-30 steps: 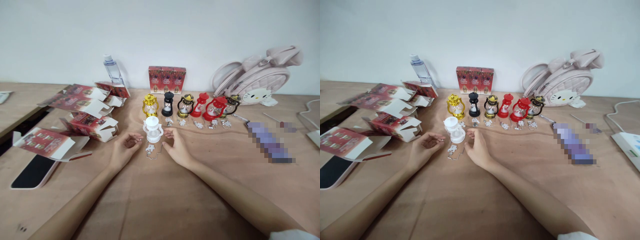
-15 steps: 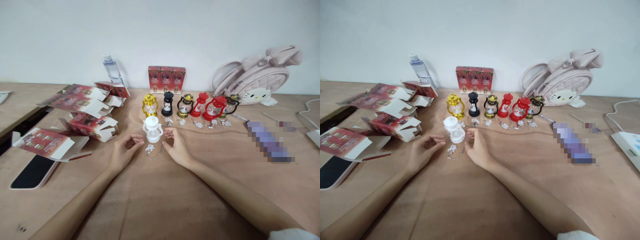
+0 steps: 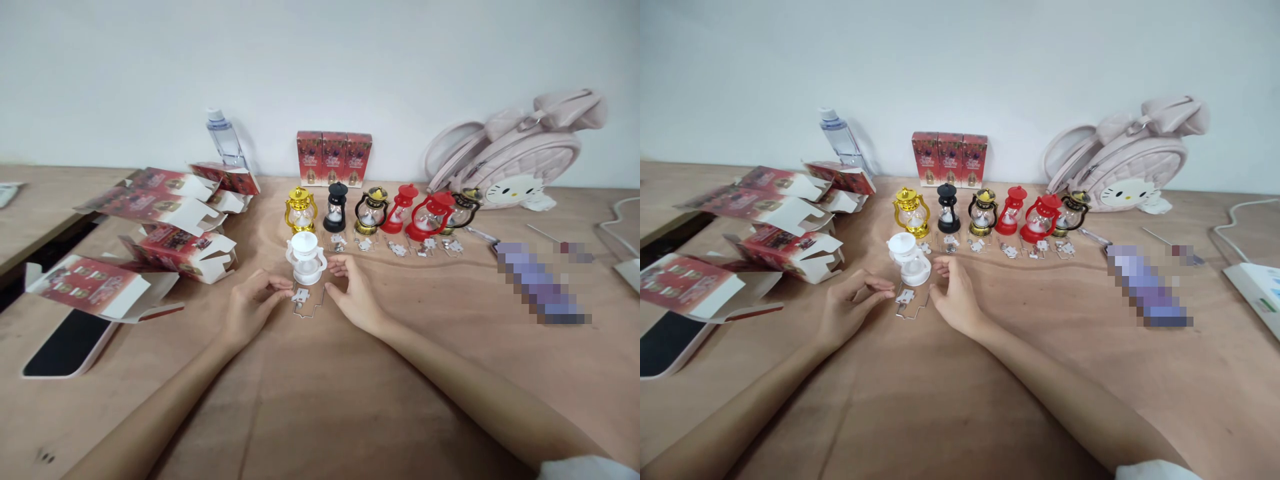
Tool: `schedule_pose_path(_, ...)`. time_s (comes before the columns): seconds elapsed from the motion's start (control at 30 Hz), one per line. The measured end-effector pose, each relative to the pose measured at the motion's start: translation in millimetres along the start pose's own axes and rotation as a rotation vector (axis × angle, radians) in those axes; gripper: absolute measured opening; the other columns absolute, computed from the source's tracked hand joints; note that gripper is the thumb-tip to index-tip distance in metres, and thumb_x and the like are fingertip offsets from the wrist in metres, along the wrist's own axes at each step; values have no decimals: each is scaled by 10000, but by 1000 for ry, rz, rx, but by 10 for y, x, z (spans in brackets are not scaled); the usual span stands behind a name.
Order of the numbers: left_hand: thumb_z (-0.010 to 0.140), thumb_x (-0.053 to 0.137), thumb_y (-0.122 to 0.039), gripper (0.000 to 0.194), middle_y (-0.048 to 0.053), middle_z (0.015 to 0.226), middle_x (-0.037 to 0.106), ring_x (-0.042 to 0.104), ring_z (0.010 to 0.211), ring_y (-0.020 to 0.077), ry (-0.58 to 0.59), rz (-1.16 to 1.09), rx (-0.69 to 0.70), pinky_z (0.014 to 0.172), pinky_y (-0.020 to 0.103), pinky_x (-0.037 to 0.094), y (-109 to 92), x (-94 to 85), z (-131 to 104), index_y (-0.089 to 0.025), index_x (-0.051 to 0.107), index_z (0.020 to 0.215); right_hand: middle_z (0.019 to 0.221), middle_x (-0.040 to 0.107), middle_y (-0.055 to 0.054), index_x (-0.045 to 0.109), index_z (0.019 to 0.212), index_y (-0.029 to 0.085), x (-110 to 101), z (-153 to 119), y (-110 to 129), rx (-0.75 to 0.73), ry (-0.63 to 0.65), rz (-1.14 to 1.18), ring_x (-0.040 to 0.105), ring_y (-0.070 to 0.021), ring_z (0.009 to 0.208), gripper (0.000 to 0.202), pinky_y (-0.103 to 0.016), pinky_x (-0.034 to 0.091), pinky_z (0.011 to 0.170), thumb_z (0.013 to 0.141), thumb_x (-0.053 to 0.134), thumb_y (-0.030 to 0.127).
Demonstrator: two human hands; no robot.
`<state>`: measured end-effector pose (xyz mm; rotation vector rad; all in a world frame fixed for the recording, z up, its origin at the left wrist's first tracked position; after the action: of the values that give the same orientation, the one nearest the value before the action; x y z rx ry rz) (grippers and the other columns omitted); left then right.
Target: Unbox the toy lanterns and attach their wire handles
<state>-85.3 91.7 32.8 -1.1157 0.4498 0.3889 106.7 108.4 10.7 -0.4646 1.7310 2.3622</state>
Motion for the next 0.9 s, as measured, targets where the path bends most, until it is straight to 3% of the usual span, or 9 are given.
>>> schedule_pose_path(0.4, 849, 583, -488, 291, 16, 701, 668, 581, 685, 171, 22, 149, 162, 631, 297, 452, -122, 9, 6, -232, 698, 772, 1049, 589, -60, 464, 1045, 224, -2, -1, 2, -4, -1, -1, 580, -191, 981, 365, -405, 487, 905, 722, 539, 71)
schedule_pose_path(0.67, 886, 556, -436, 277, 12, 702, 643, 562, 684, 162, 55, 223, 250, 621, 277, 430, -237, 31, 9, -207, 635, 753, 1042, 588, -63, 465, 1045, 217, 2, 2, -6, 4, 3, 5, 574, -192, 974, 367, -407, 482, 908, 718, 534, 65)
schedule_pose_path(0.9, 900, 531, -439, 296, 15, 707, 632, 551, 691, 164, 70, 290, 288, 650, 290, 423, -204, 76, -3, -199, 605, 742, 1046, 589, -60, 473, 1037, 219, 4, -1, 5, 3, 2, 1, 574, -189, 969, 362, -404, 486, 901, 719, 535, 57)
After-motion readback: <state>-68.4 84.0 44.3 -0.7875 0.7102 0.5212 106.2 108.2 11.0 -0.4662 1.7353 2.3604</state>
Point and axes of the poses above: each hand's wrist, its own z-axis towards the middle knuckle, its own x-axis out of the palm, y = z × x, the point moved 6 cm from there along z, towards the middle knuckle
